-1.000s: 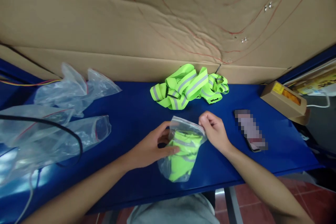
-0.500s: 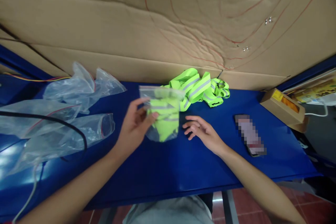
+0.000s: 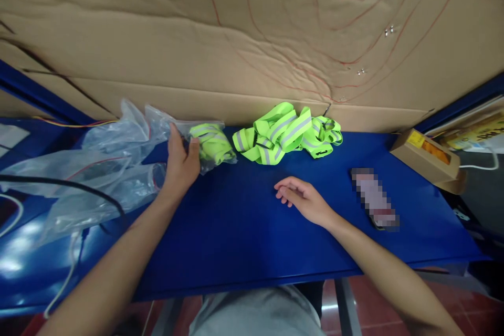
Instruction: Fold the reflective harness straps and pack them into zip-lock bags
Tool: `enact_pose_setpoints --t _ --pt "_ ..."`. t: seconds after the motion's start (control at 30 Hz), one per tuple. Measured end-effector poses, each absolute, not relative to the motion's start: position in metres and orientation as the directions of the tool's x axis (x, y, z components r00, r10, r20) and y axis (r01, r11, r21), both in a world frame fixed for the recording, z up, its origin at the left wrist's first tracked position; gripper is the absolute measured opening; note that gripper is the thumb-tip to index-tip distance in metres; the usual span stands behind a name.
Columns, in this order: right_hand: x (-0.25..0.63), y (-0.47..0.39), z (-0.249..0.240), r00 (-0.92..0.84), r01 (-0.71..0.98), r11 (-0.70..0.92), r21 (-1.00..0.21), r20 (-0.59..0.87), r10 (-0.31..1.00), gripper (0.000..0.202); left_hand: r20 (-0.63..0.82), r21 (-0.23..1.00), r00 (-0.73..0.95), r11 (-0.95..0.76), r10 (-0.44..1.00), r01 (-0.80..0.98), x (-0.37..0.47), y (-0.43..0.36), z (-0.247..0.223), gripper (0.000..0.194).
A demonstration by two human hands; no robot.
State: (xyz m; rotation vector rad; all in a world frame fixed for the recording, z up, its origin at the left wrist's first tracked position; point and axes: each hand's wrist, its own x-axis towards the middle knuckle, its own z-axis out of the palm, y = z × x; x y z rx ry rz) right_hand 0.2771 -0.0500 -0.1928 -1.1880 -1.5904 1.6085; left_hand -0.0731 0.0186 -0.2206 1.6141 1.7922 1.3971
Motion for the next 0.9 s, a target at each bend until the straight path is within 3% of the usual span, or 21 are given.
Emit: enact_pose_setpoints --t 0.13,0.3,0.43,0.53,0.63,0.77,0.9 --pt "0.277 -0.05 -0.195 -0.442 0.221 -0.071 -0.973 -0.165 0.881 0.048 0.397 0.701 -0.228 -0.133 0.889 0.701 -0.051 0.0 -0.2 0.09" --pt "0.277 -0.053 -0.194 -0.453 0.286 0.02 -0.958 -0.117 0.884 0.043 0.547 0.321 0.041 -0.255 0.836 0.912 -0.027 -0.032 -0.176 0.061" --pt "0.277 -0.054 -0.193 -0.445 0.296 0.071 -0.953 -0.072 0.893 0.039 0.605 0.34 0.048 -0.312 0.795 0.887 -0.035 -0.047 -0.168 0.054" --pt "0.281 -0.052 -0.191 -0.371 0.35 0.216 -0.911 0.077 0.926 0.031 0.648 0.366 0.02 -0.334 0.761 0.869 -0.039 -0.049 -0.172 0.045" --pt "0.289 -0.043 -0.183 -0.309 0.473 0.419 -0.775 0.3 0.903 0.022 0.669 0.34 0.084 -0.404 0.739 0.849 -0.03 -0.051 -0.178 0.039" --pt "0.303 -0.011 -0.154 -0.34 0.682 0.598 -0.421 0.542 0.769 0.031 0.632 0.268 0.3 -0.565 0.715 0.781 -0.007 -0.06 -0.184 0.039" --pt "0.302 0.038 -0.118 -0.424 0.82 0.547 -0.17 0.463 0.779 0.078 0.592 0.222 0.484 -0.708 0.644 0.67 0.013 -0.067 -0.187 0.037"
